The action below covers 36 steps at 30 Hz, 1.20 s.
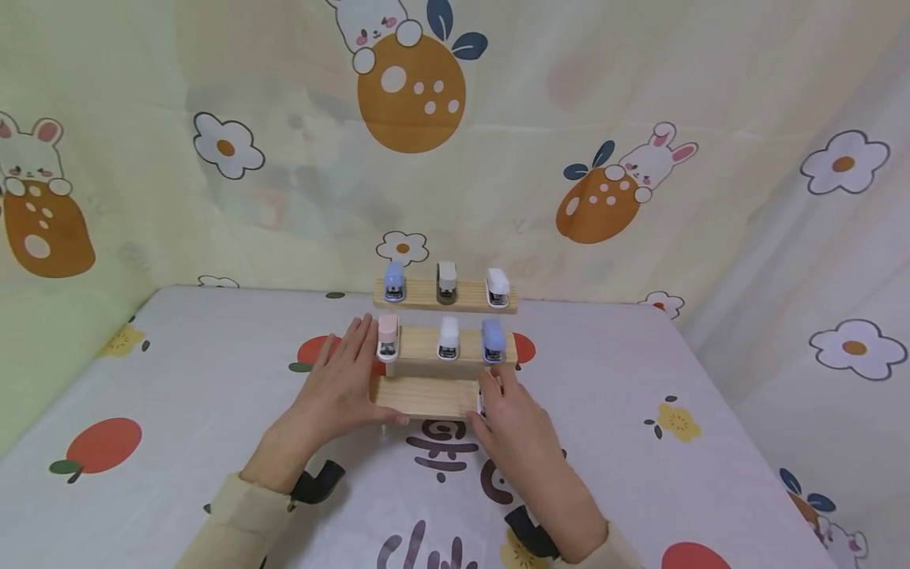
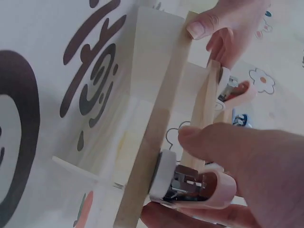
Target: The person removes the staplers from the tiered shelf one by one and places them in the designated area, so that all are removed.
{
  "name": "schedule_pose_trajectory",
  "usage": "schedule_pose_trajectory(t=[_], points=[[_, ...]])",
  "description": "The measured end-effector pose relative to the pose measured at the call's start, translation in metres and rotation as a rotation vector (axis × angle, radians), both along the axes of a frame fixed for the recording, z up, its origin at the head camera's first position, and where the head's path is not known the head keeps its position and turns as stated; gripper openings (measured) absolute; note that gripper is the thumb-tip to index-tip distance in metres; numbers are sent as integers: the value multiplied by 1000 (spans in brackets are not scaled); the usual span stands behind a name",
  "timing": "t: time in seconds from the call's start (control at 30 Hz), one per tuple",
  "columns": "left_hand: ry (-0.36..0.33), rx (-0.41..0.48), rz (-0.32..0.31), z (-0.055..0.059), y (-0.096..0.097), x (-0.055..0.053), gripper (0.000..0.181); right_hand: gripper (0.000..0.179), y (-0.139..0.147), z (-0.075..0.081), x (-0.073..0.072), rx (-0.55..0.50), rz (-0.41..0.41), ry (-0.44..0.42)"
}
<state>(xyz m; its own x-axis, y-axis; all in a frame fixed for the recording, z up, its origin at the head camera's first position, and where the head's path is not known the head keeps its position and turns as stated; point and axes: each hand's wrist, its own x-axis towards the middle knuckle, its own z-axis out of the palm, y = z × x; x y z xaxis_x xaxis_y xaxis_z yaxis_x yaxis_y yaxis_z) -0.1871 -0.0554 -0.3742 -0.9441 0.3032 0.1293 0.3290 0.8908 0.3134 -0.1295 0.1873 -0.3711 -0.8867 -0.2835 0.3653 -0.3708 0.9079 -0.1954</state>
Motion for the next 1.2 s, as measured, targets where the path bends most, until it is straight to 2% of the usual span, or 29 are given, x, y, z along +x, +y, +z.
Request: schedule_pose_trajectory(t=[0.23, 0.47, 0.97, 1.2], points=[[0, -34, 6, 0, 1, 0, 145, 56, -3, -1, 3, -9, -1, 40], [32, -45, 2, 0, 1, 0, 144, 55, -3, 1, 3, -15, 6, 56], [45, -67, -2, -1, 3, 1, 144, 54, 8, 8, 6, -9, 23, 40], [42, -61, 1, -1, 2, 1, 144, 55, 14, 17, 6, -19, 23, 12]])
